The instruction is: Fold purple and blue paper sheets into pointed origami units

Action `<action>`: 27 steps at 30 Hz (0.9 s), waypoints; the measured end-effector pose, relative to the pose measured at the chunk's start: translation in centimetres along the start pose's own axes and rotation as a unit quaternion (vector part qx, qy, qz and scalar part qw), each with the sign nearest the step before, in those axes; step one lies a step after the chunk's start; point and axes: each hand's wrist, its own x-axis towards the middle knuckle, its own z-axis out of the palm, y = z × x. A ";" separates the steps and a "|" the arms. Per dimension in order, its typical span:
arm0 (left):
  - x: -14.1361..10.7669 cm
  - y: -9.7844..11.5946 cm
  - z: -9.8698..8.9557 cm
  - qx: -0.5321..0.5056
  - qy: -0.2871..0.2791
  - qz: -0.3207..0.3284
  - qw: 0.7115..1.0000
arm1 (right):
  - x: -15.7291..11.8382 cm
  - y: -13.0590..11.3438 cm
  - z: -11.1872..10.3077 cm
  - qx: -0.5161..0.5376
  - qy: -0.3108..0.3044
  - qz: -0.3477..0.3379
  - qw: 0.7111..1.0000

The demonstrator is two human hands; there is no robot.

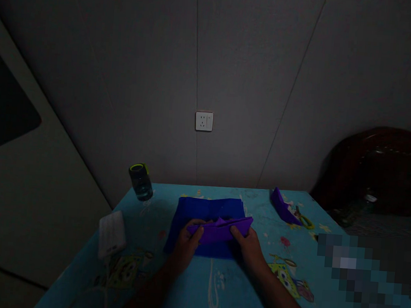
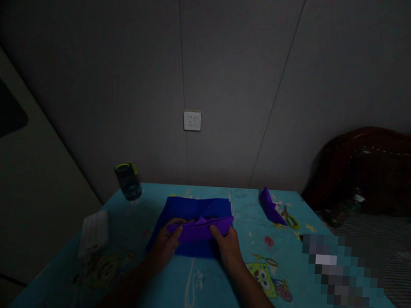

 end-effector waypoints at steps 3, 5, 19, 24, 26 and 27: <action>-0.3 0.1 0.0 -0.013 -0.019 0.013 1.000 | 0.1 0.4 -0.1 0.013 0.001 0.004 1.000; -0.4 -0.1 0.0 -0.024 -0.035 0.030 0.999 | 0.0 0.6 -0.1 0.030 -0.006 0.007 1.000; 0.1 0.2 0.1 0.097 0.030 0.100 0.990 | -0.3 0.5 -1.0 -0.340 0.059 -0.342 0.874; -0.3 -0.8 0.1 0.087 -0.021 0.076 0.993 | -0.6 0.0 -0.9 -0.492 -0.043 -0.424 0.759; -0.4 -1.2 0.1 0.084 -0.020 0.068 0.994 | -0.8 0.0 -0.7 -0.491 -0.082 -0.419 0.759; -0.4 -1.3 0.1 0.086 -0.019 0.064 0.994 | -0.8 0.1 -0.6 -0.483 -0.103 -0.406 0.769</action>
